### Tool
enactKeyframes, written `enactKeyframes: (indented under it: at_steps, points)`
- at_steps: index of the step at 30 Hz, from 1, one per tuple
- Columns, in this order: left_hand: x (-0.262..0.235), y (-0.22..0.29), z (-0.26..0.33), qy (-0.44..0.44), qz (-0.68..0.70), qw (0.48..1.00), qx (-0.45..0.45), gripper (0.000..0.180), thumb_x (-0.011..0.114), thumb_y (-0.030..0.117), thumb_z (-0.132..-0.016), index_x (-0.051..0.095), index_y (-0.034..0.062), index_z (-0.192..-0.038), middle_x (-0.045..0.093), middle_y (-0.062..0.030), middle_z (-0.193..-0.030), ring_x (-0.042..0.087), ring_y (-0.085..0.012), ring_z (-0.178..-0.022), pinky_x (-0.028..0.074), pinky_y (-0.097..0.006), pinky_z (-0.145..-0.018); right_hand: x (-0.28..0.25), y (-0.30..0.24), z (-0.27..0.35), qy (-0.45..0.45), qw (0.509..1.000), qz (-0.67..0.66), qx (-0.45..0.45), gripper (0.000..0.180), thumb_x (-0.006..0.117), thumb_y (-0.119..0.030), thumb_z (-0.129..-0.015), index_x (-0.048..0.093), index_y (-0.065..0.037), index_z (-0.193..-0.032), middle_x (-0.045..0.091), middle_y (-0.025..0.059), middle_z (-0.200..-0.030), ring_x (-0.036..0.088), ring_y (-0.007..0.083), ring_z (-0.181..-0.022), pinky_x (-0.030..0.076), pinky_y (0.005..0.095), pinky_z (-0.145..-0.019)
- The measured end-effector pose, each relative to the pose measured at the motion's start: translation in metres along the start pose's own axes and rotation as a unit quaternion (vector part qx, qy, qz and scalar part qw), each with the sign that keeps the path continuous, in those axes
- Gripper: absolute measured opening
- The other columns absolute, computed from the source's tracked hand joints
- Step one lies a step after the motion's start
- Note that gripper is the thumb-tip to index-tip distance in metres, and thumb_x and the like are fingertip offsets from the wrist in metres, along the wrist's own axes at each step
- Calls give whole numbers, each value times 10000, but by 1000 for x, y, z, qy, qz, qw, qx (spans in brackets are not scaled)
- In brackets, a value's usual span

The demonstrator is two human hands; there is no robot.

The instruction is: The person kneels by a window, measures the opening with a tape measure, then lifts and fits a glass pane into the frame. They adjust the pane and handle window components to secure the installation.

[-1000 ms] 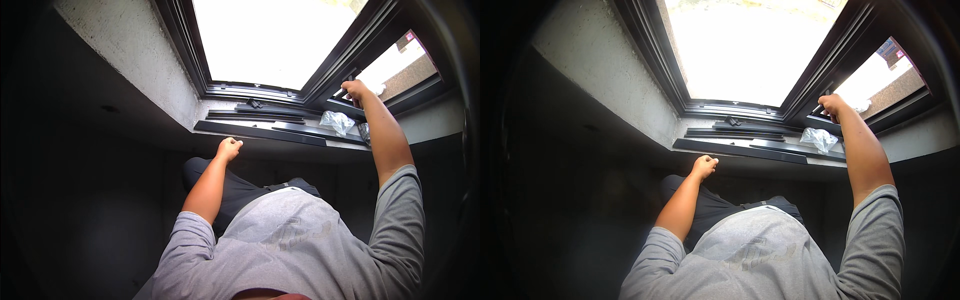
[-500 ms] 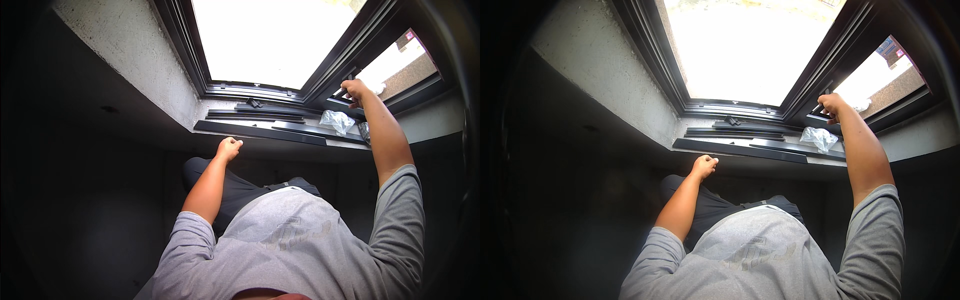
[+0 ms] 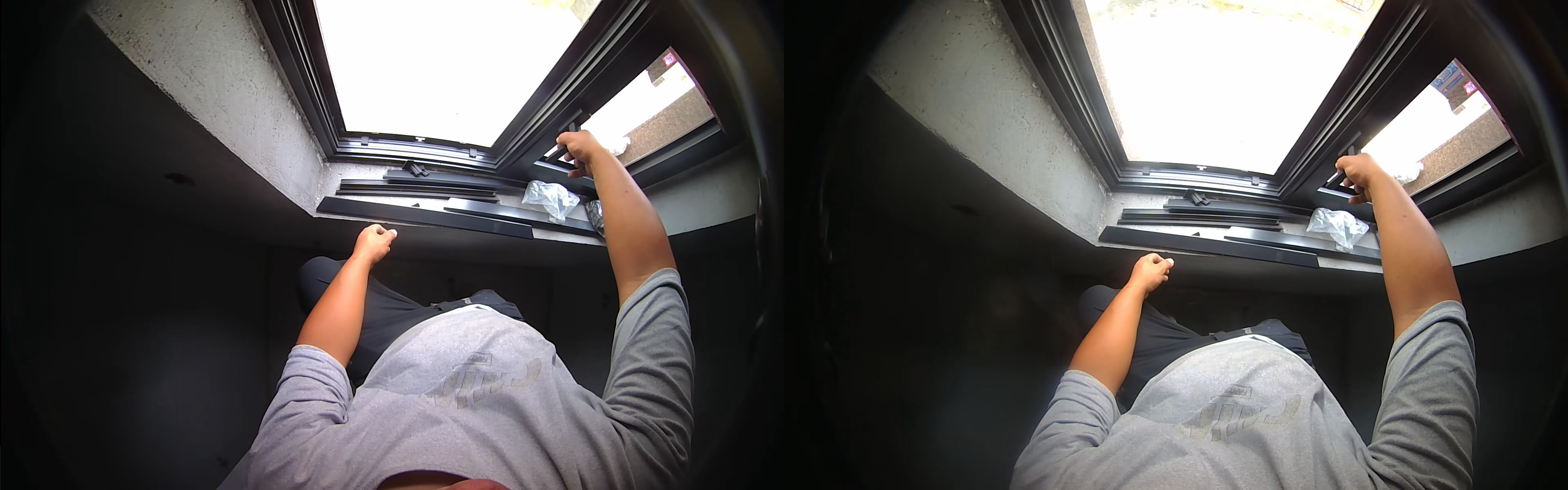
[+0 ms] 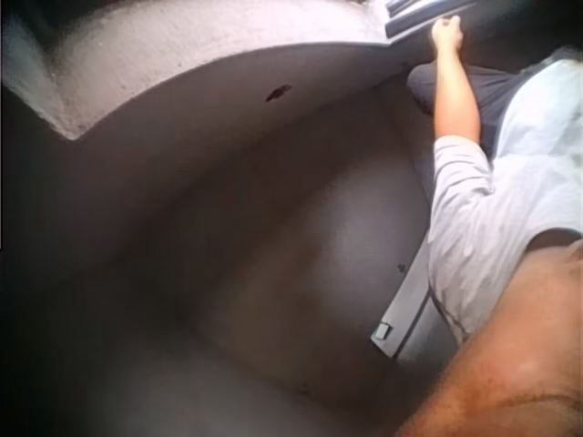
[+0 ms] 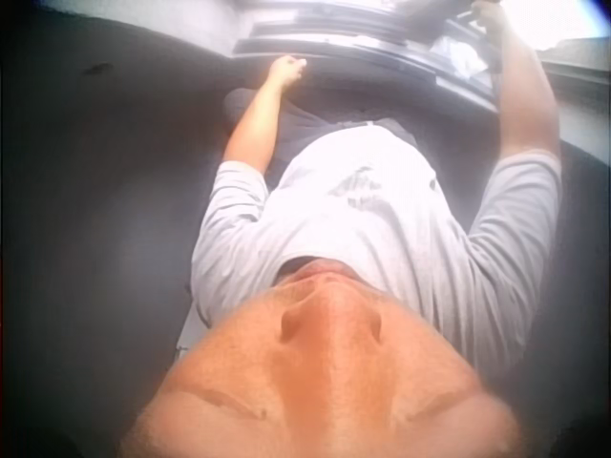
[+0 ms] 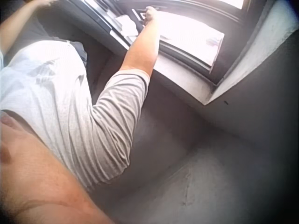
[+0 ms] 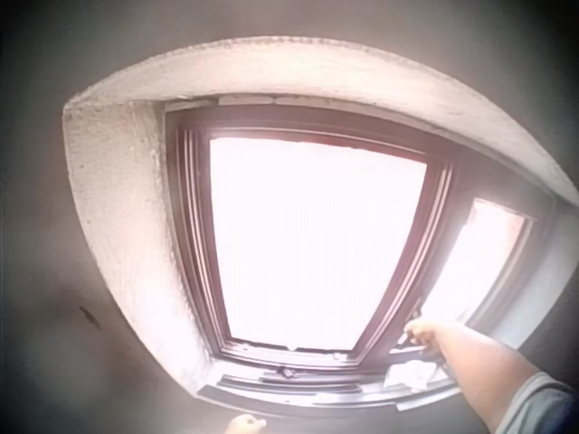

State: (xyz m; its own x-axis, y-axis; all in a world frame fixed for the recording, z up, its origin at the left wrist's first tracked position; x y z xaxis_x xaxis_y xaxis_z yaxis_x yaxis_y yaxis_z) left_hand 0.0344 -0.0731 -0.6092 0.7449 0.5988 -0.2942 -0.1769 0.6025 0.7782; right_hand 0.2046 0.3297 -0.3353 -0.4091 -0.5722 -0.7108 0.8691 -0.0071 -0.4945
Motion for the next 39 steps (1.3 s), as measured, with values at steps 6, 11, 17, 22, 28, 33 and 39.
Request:
enactKeyframes:
  at_steps: [6, 11, 17, 22, 28, 33, 39]
  points:
    - [-1, 4, 5, 8, 2, 1000, -5, 317, 662, 308, -828, 617, -2, -780, 645, -101, -709, 606, -169, -609, 495, -328, -604, 0, 1, -1, -9, 1000, -5, 4, 236, 611, -269, -788, 615, -69, -913, 517, 45, -723, 418, 123, -498, 552, 401, -577]
    - [0, 0, 1, 10, -4, 1000, 10, 315, 663, 304, -829, 612, -2, -775, 637, -96, -698, 599, -165, -600, 488, -323, -587, 0, 1, -1, -11, 1000, -13, -1, 213, 606, -253, -783, 611, -69, -890, 516, 41, -708, 412, 125, -501, 550, 407, -575]
    - [-2, 8, 8, 3, 7, 1000, -5, 313, 665, 300, -829, 607, -2, -770, 631, -91, -688, 589, -154, -591, 484, -319, -579, 0, 2, 1, -10, 1000, -20, 0, 209, 609, -258, -788, 614, -68, -876, 508, 32, -696, 406, 116, -479, 554, 405, -593]
    - [-3, 7, 8, -5, 4, 1000, -7, 258, 661, 276, -830, 620, 24, -793, 613, -51, -715, 597, -123, -620, 436, -278, -508, 1, 0, 1, -2, 1000, -20, 0, 204, 609, -253, -788, 616, -70, -878, 507, 32, -690, 409, 114, -474, 561, 405, -584]
    - [-4, 12, 13, 5, 9, 1000, -8, 304, 667, 294, -828, 612, -1, -777, 630, -87, -687, 588, -151, -592, 483, -314, -579, 1, 1, 0, 2, 1000, -29, -2, 208, 601, -218, -774, 615, -55, -901, 545, 65, -727, 414, 131, -504, 558, 406, -558]
    - [-2, 6, 7, 5, 9, 1000, 1, 305, 666, 295, -827, 614, -1, -774, 634, -89, -689, 595, -152, -597, 488, -315, -585, 1, 2, 0, 0, 1000, -26, -1, 209, 609, -252, -787, 617, -70, -891, 510, 35, -695, 409, 111, -470, 563, 403, -580]
    - [0, 2, 3, 6, 7, 1000, 5, 297, 662, 288, -827, 614, 0, -773, 641, -94, -700, 600, -153, -603, 490, -316, -586, 1, 2, 0, -2, 999, -31, -5, 228, 610, -253, -792, 614, -68, -924, 512, 43, -707, 407, 112, -465, 565, 405, -585]
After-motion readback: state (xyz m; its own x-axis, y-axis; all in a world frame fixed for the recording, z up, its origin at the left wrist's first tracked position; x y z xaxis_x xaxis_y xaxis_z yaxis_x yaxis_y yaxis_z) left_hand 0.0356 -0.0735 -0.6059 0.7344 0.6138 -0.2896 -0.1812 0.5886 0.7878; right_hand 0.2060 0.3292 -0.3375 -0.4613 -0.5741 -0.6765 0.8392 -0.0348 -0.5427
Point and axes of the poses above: each hand's wrist, its own z-axis away from the middle knuckle, its own x-axis out of the palm, y = z × x, the point moved 2 cm from there along -z, towards the middle knuckle
